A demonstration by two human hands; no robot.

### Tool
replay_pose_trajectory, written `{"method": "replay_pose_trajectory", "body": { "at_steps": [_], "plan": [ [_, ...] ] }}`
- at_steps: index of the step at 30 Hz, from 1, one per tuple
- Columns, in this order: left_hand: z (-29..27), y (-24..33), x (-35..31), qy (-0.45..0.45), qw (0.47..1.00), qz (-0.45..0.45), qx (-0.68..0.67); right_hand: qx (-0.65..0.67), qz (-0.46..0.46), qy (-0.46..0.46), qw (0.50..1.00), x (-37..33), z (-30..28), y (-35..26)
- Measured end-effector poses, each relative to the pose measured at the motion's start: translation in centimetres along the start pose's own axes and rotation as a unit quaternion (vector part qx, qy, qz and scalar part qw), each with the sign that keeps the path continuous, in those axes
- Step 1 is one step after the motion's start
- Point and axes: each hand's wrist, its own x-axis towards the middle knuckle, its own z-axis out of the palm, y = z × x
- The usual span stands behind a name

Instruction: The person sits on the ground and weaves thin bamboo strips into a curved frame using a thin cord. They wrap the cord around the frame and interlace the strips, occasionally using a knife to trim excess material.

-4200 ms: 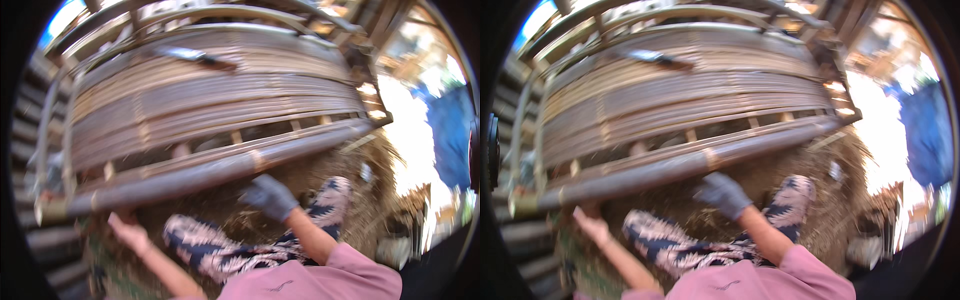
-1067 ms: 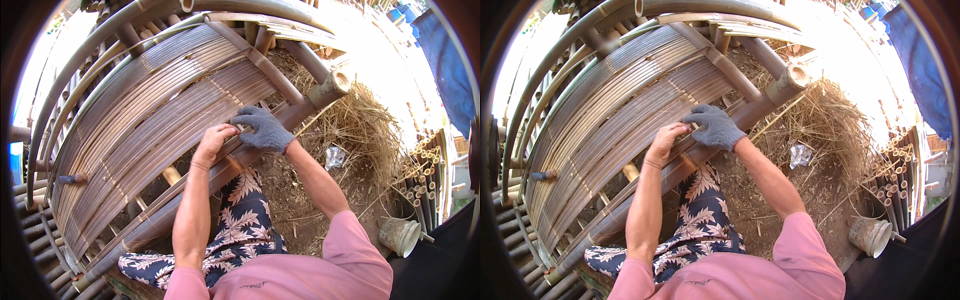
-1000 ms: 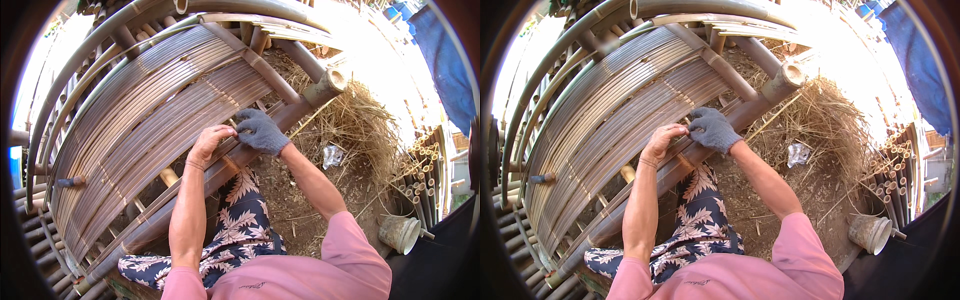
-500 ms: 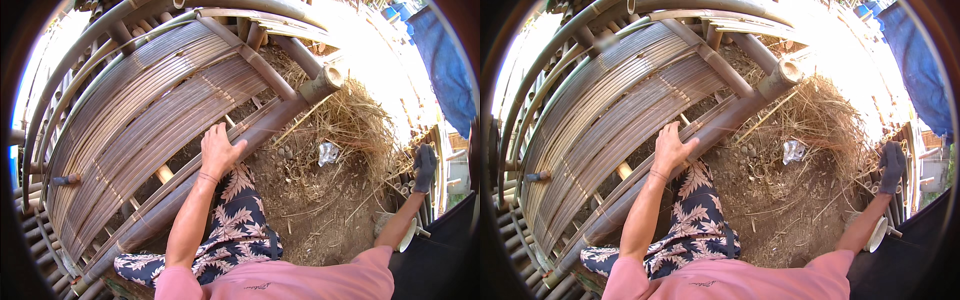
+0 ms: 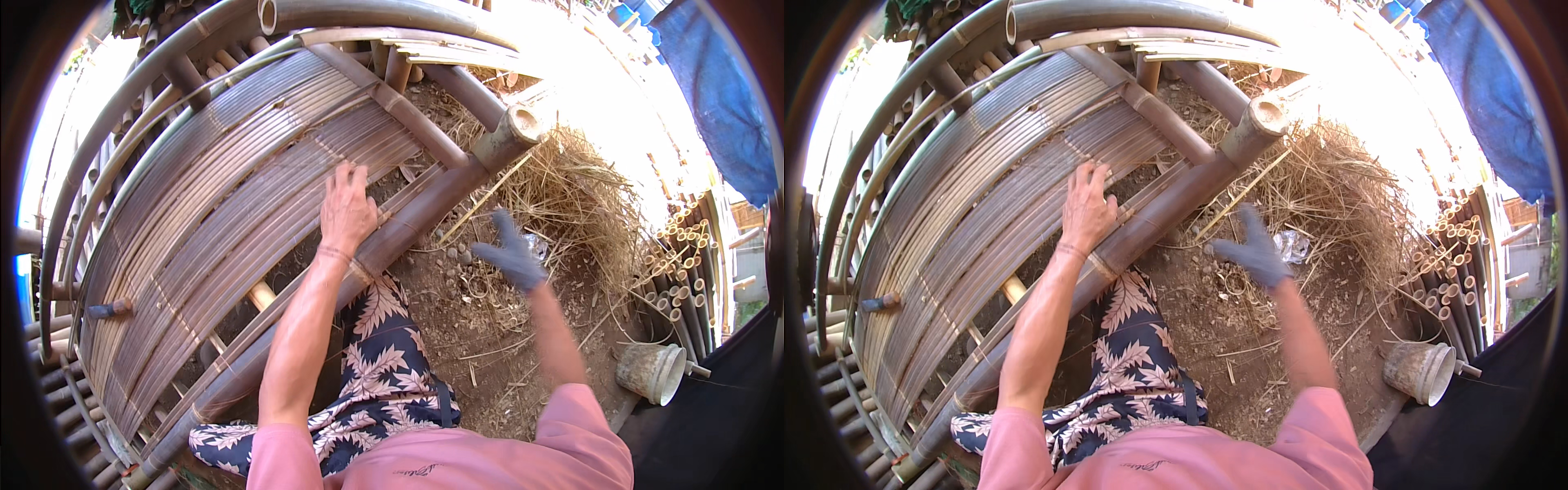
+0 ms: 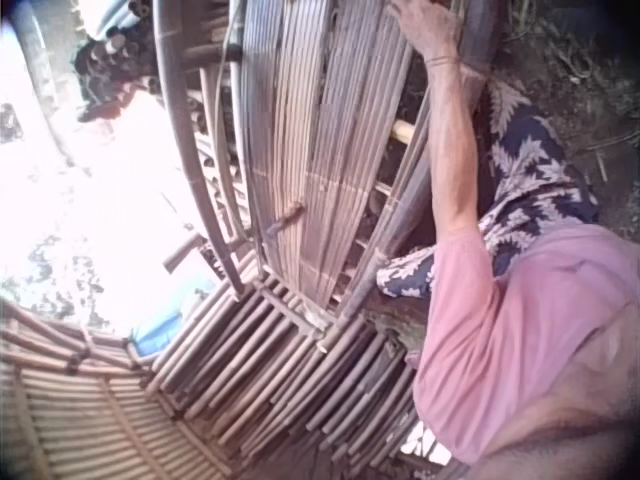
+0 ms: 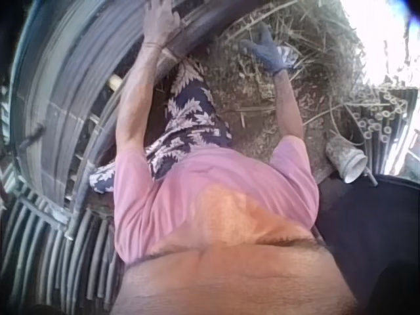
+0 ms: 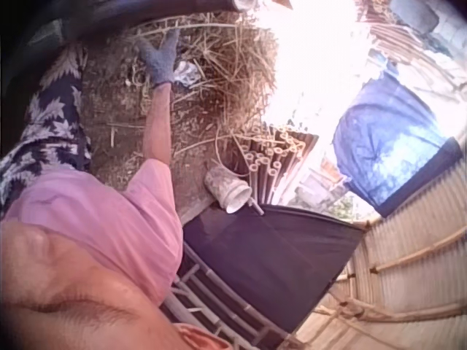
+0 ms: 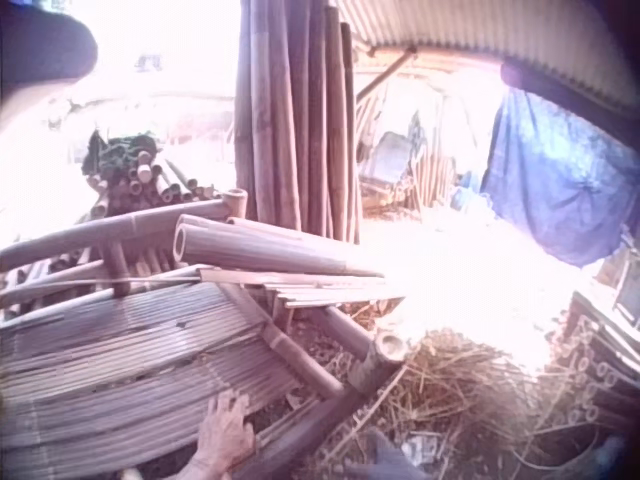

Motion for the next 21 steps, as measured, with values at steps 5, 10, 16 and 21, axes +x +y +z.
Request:
{"method": "replay_pose_trajectory", "body": {
  "at_steps": [5, 10, 16, 21],
  "plan": [
    [0.6, -3.2, 6.1, -0.09, 0.985, 0.03, 0.141, 0.324, -0.044, -0.006, 0.945, 4.9, 12.2, -1.0],
    [-0.3, -1.0, 6.1, -0.149, 0.986, -0.016, 0.068, 0.163, 0.024, -0.152, 0.975, 2.0, 14.5, -1.6],
    [-7.0, 23.9, 1.1, -0.185, 0.834, 0.227, -0.467, 0.169, 0.132, -0.187, 0.959, -1.4, 15.3, -1.7],
    [-6.1, 12.5, -2.2, -0.091, 0.98, 0.061, -0.164, 0.319, -0.222, -0.055, 0.92, 0.0, 7.8, -2.9]
  ]
}}
